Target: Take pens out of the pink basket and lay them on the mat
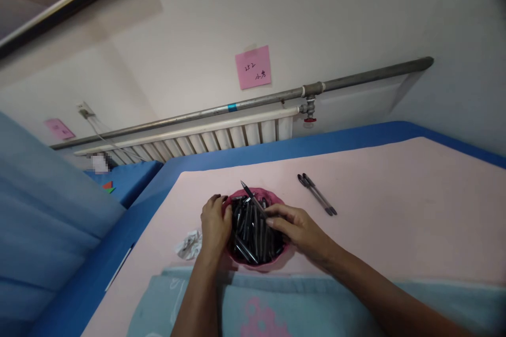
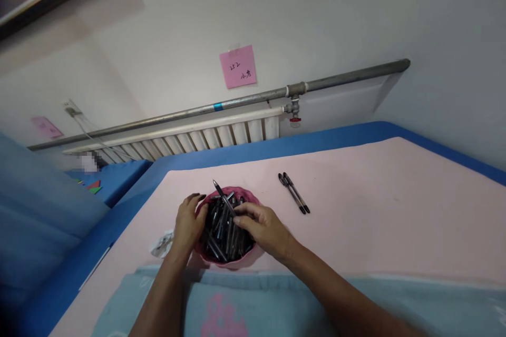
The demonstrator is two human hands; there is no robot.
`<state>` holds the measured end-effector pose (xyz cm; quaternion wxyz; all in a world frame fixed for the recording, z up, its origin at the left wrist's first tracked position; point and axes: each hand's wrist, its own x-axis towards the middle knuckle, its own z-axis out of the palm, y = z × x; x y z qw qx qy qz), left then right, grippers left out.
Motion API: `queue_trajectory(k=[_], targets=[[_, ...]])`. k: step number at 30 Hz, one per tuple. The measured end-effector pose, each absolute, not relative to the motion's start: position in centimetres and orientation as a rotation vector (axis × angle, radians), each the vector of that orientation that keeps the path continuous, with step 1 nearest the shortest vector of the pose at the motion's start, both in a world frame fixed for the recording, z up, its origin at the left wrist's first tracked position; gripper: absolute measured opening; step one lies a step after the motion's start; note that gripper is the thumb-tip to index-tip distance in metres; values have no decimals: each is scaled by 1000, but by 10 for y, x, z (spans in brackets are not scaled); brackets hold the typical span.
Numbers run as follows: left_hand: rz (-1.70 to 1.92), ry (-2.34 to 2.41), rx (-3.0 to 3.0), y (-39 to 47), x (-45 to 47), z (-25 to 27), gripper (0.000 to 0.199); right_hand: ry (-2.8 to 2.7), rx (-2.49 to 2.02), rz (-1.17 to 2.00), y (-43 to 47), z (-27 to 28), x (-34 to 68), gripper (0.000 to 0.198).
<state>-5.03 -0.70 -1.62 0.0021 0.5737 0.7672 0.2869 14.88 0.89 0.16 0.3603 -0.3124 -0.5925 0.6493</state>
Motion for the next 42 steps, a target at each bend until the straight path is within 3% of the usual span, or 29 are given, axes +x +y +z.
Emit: queue_trajectory(k=[6,14,17,20,24,28,42], targets=[[549,2609,2017,4,-33,-12,32,-1571,-803,1635,8,1,147,18],[507,2685,1912,4,-31,-10,23,-1579,-831,1630,7,2,144,20],[654,2623,1875,5,-34,-9,20,-1582,-843,1609,7,1,145,20],[1167,2443,1668,3,-40,-4,15,-1592,-835,1591,7,1,147,19],[1750,1641,908,-4,-43,9,24,-1786,-841,1457,5,2,147,18],[1715,1070,412,-12,-33,19,31,-2045,-797,1246,1,1,144,17],[1646,959,220,-17,-10,14,24,-1996,-841,1219,-2,2,141,15]])
